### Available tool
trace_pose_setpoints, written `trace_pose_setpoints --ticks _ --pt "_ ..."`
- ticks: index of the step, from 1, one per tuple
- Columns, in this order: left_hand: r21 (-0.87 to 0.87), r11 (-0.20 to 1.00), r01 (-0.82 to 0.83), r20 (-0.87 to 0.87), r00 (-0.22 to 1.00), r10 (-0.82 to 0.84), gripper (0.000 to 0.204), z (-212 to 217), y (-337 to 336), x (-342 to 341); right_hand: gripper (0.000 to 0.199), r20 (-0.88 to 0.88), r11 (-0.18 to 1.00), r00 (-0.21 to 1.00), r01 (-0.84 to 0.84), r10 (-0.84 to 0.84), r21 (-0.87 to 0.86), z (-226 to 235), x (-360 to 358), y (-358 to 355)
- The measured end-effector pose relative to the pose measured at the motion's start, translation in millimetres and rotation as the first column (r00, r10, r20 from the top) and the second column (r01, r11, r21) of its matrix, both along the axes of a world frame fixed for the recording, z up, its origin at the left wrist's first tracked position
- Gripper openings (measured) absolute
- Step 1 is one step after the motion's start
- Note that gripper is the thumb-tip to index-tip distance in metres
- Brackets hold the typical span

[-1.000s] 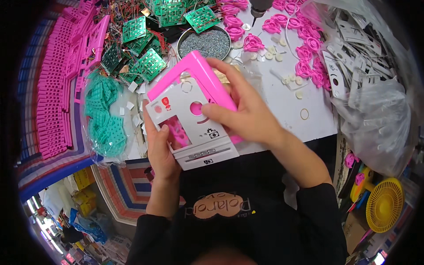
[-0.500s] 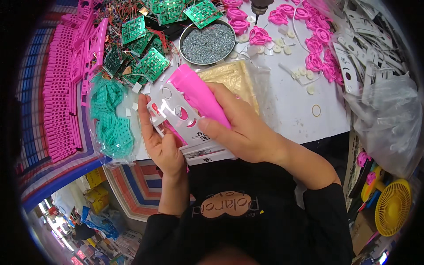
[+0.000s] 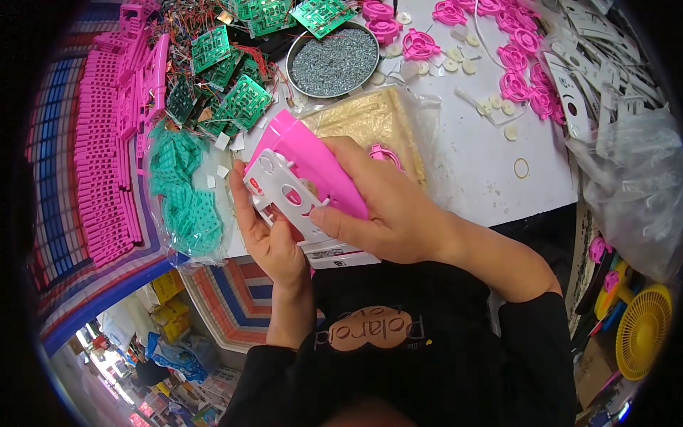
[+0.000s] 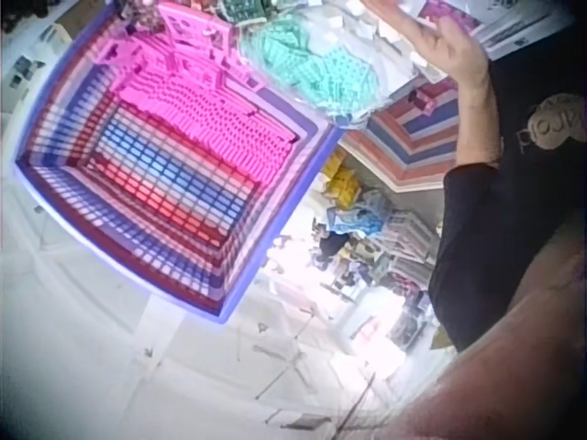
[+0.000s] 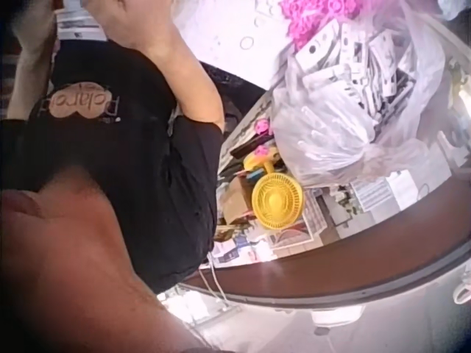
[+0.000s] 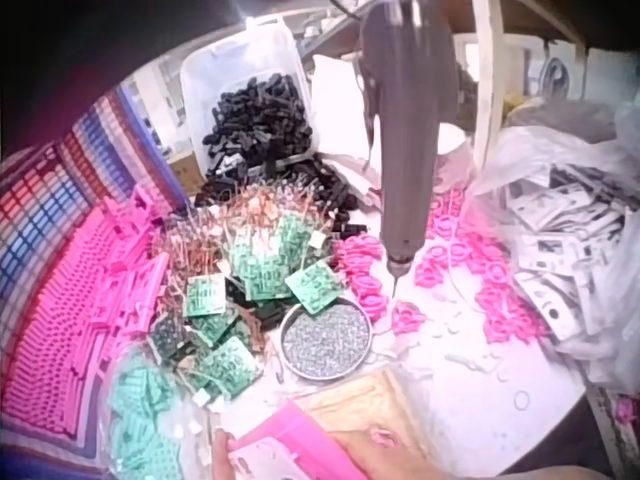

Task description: Assembling a pink toy calculator by inserting the circuit board and buttons.

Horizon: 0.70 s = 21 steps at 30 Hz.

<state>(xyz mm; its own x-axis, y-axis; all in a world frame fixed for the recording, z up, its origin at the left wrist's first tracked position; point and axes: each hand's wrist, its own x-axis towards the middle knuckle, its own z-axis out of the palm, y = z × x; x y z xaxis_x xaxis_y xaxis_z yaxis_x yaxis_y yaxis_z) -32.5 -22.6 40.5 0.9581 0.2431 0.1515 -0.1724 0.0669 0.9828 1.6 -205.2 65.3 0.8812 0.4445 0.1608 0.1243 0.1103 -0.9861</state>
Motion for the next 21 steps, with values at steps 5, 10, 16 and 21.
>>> trace_pose_setpoints --ticks 5,10,16,21 --pt "0.041 0.999 -0.01 0.01 1.0 0.01 0.077 -4.7 4.2 -4.0 0.059 -0.025 1.0 1.0 -0.003 0.003 -0.025 3.2 -0.3 -1.7" --pt "0.017 1.0 0.001 -0.018 1.0 -0.001 0.078 -6.2 3.7 -7.6 0.061 -0.003 0.999 1.0 0.009 -0.009 -0.036 0.8 -2.1 -2.4" --pt "0.025 1.0 0.004 -0.049 0.999 -0.003 0.081 -5.3 5.9 -9.7 0.064 0.071 0.998 0.997 0.039 -0.034 -0.056 -1.2 -2.7 -0.1" --pt "0.055 0.998 -0.019 -0.053 0.998 0.022 0.082 -13.8 10.3 -11.9 0.063 -0.009 0.989 0.997 -0.078 0.077 -0.129 6.0 -2.2 -1.3"
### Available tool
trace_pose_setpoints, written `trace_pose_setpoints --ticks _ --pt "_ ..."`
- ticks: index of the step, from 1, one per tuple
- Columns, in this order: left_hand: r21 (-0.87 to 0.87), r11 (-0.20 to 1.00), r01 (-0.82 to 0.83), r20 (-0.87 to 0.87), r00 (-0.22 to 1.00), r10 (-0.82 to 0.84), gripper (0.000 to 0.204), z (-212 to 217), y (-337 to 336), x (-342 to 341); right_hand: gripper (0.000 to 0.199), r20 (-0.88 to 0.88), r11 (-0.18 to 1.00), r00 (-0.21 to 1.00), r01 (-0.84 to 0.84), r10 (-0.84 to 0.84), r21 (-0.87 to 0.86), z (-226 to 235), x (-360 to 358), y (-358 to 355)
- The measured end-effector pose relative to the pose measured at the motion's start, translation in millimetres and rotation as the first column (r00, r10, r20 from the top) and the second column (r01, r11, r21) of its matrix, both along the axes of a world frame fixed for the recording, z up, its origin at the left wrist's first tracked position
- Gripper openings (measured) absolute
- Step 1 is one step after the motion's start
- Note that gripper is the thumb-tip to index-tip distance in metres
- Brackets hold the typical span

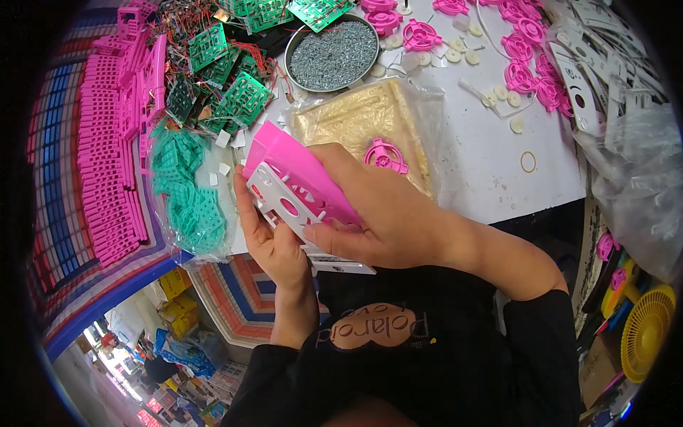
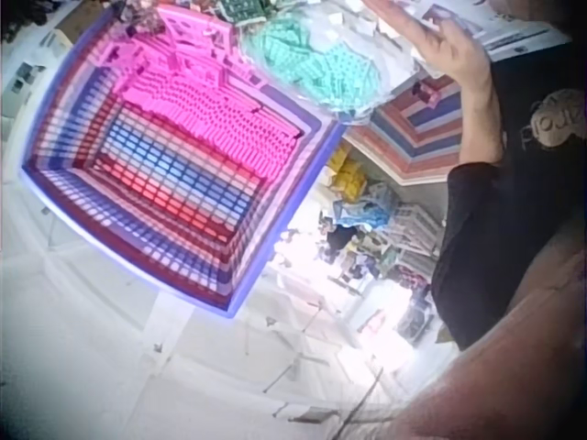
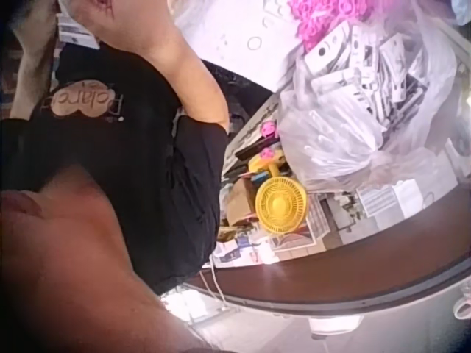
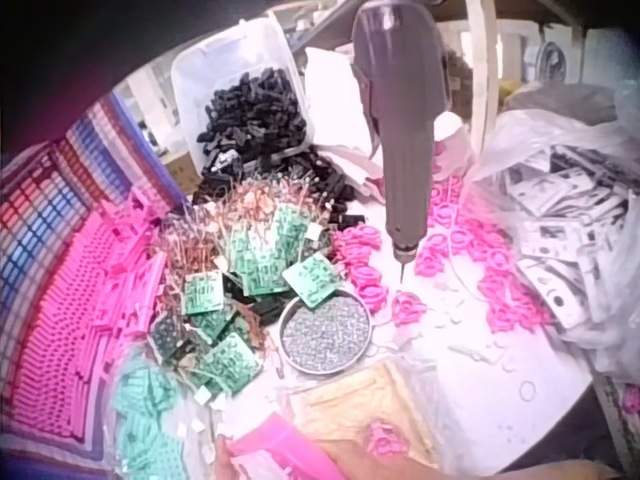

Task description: Assembling a pink toy calculator by inserting the circuit board and buttons.

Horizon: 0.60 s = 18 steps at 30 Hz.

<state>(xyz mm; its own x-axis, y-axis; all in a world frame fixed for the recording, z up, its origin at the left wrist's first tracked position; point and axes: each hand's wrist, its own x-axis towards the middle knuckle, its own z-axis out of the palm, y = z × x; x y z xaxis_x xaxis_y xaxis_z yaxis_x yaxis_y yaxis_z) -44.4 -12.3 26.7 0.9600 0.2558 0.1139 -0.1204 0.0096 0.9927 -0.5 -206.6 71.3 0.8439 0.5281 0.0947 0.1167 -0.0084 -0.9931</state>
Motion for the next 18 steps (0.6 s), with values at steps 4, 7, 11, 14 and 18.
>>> trace_pose_setpoints --ticks 4,7,11,14,18 --pt "0.193 0.981 -0.027 0.045 0.999 0.019 0.08 1.5 3.4 -0.1 0.06 0.042 0.999 0.998 0.052 -0.052 -0.01 -3.9 -0.5 1.9" --pt "0.237 0.971 -0.022 0.038 0.999 0.014 0.08 7.3 2.3 -0.7 0.057 0.009 0.997 0.998 0.069 -0.069 0.034 -9.4 -1.4 2.6" --pt "0.301 0.953 0.032 -0.019 0.999 -0.027 0.081 12.4 6.5 -10.7 0.053 -0.178 0.972 0.984 0.053 -0.012 0.227 -14.8 -2.5 3.1" --pt "0.207 0.977 0.053 -0.041 0.998 -0.045 0.083 23.9 3.3 -15.9 0.052 -0.279 0.954 0.96 0.053 0.034 0.296 -19.0 -3.9 2.7" --pt "0.249 0.967 0.056 -0.092 0.995 -0.034 0.086 23.8 3.7 -31.4 0.061 -0.36 0.949 0.924 -0.007 0.126 0.315 -15.1 -4.5 -0.9"
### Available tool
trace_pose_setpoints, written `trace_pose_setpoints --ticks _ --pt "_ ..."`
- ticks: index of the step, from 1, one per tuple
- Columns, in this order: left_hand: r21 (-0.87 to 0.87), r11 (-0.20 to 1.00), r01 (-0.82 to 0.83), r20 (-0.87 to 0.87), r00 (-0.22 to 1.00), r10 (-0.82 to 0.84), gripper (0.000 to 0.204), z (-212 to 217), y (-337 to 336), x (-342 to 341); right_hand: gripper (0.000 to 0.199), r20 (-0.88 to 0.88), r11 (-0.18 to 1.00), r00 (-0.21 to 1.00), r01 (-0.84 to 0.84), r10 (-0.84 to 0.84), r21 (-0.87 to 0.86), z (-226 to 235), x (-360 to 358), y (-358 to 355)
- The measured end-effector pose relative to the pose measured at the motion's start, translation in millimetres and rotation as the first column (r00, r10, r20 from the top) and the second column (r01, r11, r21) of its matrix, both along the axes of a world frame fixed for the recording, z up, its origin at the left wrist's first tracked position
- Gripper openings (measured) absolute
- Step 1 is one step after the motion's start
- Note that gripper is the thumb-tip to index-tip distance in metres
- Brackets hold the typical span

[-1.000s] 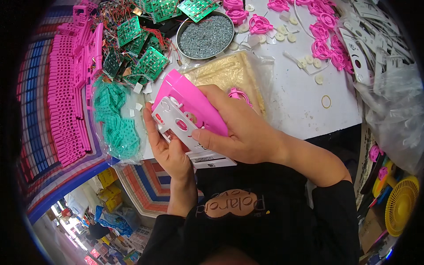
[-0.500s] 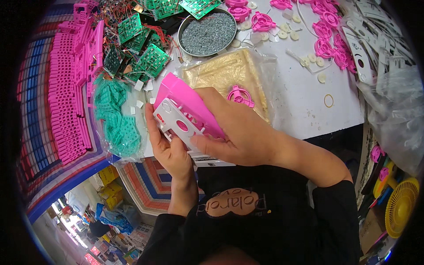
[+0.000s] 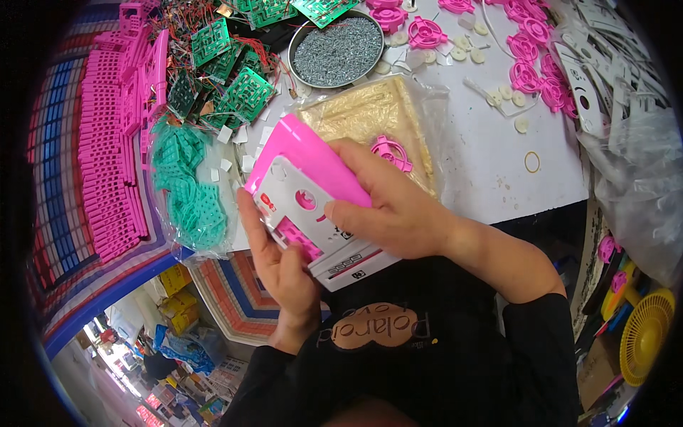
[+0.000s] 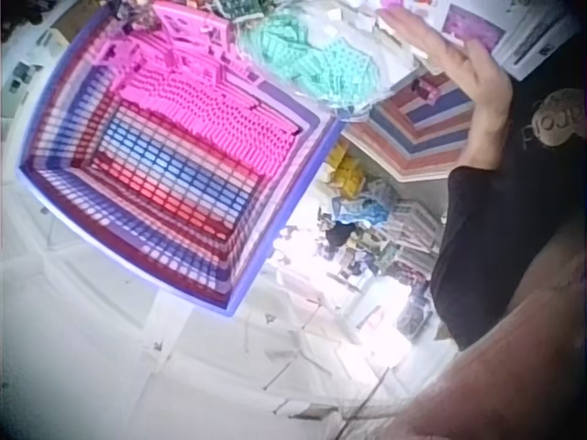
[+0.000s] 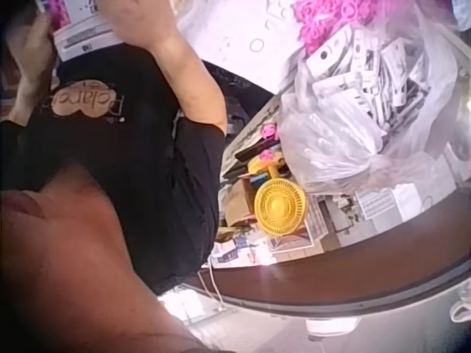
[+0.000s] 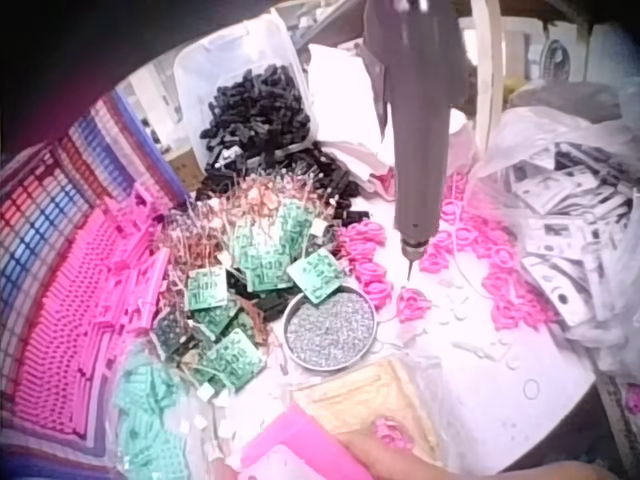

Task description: Assembling a pink toy calculator by inserting the circuit board and buttons.

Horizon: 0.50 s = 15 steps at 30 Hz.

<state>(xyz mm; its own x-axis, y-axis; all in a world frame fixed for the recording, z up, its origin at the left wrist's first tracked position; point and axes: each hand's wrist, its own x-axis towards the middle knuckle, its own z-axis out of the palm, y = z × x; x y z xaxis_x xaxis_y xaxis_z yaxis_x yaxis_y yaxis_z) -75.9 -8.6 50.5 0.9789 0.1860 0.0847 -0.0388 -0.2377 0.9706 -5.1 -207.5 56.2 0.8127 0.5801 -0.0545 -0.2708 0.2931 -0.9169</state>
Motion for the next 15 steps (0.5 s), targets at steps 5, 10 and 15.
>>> trace_pose_setpoints --ticks 5,10,15 --pt "-0.411 0.905 -0.109 -0.03 0.994 0.107 0.074 4.9 -10.3 -2.0 0.051 -0.038 0.993 0.997 0.064 -0.06 0.099 -5.0 -6.4 8.3" --pt "-0.247 0.953 -0.174 0.006 0.983 0.181 0.059 -3.9 5.4 29.3 0.054 -0.165 0.976 0.983 0.107 -0.076 0.191 -1.0 -10.7 8.3" --pt "-0.242 0.958 -0.155 0.145 0.97 0.193 0.054 3.2 6.0 45.5 0.075 -0.296 0.997 0.953 -0.074 0.07 -0.003 19.7 -11.3 -18.3"
